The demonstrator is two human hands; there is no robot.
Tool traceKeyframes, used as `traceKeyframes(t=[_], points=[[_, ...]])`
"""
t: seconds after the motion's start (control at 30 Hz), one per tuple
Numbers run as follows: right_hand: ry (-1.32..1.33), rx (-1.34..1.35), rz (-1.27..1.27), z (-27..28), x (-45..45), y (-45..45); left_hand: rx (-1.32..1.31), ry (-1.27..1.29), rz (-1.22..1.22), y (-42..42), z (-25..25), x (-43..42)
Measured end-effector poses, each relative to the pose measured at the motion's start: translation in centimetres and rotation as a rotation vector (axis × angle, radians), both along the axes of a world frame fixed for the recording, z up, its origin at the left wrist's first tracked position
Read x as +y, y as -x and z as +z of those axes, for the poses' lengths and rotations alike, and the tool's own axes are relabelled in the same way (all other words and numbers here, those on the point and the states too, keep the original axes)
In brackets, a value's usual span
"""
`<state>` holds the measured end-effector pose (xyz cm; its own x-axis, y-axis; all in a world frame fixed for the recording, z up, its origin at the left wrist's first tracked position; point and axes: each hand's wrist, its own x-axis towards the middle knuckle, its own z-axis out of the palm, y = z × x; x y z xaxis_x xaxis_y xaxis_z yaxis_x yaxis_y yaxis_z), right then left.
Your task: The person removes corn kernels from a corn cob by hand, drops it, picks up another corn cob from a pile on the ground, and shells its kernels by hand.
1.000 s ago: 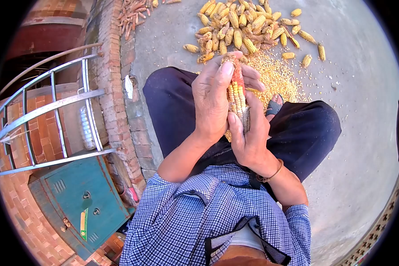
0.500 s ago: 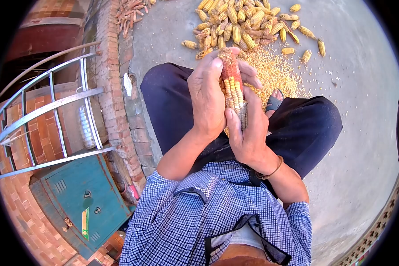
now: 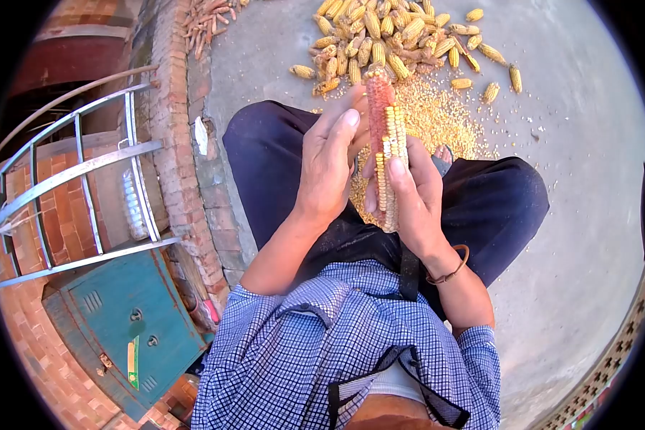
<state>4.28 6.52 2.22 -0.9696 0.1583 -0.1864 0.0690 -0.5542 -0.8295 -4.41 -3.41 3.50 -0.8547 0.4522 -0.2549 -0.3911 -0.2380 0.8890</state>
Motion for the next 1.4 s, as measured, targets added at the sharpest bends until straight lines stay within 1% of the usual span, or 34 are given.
traceKeyframes(t=[0.03,0.13,0.27,0.37,0.5,0.6,0.7,0.83,0.93,1.03,1.1,1.2,1.23,1.3,1.33,1.4], points=[[0.035,-0.004,0.005,-0.1,0.0,0.1,-0.013,-0.029,-0.037,-0.1,0.2,-0.2],[0.124,0.004,0.017,-0.6,-0.2,0.2,0.226,0.079,0.010,-0.8,-0.4,0.1],[-0.264,0.065,-0.051,-1.3,-0.7,0.1,0.228,-0.050,0.006,-0.6,0.0,0.3],[-0.331,0.107,-0.097,-1.8,-0.8,0.2,0.198,-0.087,0.040,-0.7,0.0,0.4],[-0.595,0.173,-0.161,-1.9,-0.9,0.4,0.161,-0.042,0.077,-1.1,0.4,0.5],[-0.618,0.152,-0.118,-1.9,-0.8,0.2,0.177,-0.015,0.085,-1.0,0.2,0.7],[-0.740,0.155,-0.165,-2.0,-1.0,0.3,0.223,-0.022,0.076,-0.9,-0.4,0.8],[-0.825,0.180,-0.201,-1.4,-1.0,0.2,0.211,-0.067,0.100,-1.3,-1.0,1.1],[-0.859,0.147,-0.200,-0.8,-1.0,0.2,0.271,-0.036,0.044,-1.0,-1.4,0.9],[-0.888,0.135,-0.206,-1.0,-1.1,0.1,0.150,-0.004,0.097,-1.2,-1.0,1.1],[-0.918,0.131,-0.220,-1.1,-1.3,0.1,0.135,-0.029,0.070,-0.9,-1.3,0.9],[-0.913,0.166,-0.219,-1.8,-1.1,0.4,0.046,-0.128,0.051,-0.5,-1.5,0.8],[-0.835,0.163,-0.210,-1.7,-0.9,0.5,0.005,-0.172,0.048,-0.3,-1.5,0.8],[-0.678,0.152,-0.187,-1.6,-0.6,0.6,-0.168,-0.278,0.057,0.3,-1.7,0.6],[-0.664,0.132,-0.158,-2.4,-0.2,0.7,-0.254,-0.331,0.062,0.6,-1.8,0.4],[-0.227,-0.044,-0.091,-1.8,0.0,0.5,-0.353,-0.453,-0.003,1.2,-1.9,-0.3]])
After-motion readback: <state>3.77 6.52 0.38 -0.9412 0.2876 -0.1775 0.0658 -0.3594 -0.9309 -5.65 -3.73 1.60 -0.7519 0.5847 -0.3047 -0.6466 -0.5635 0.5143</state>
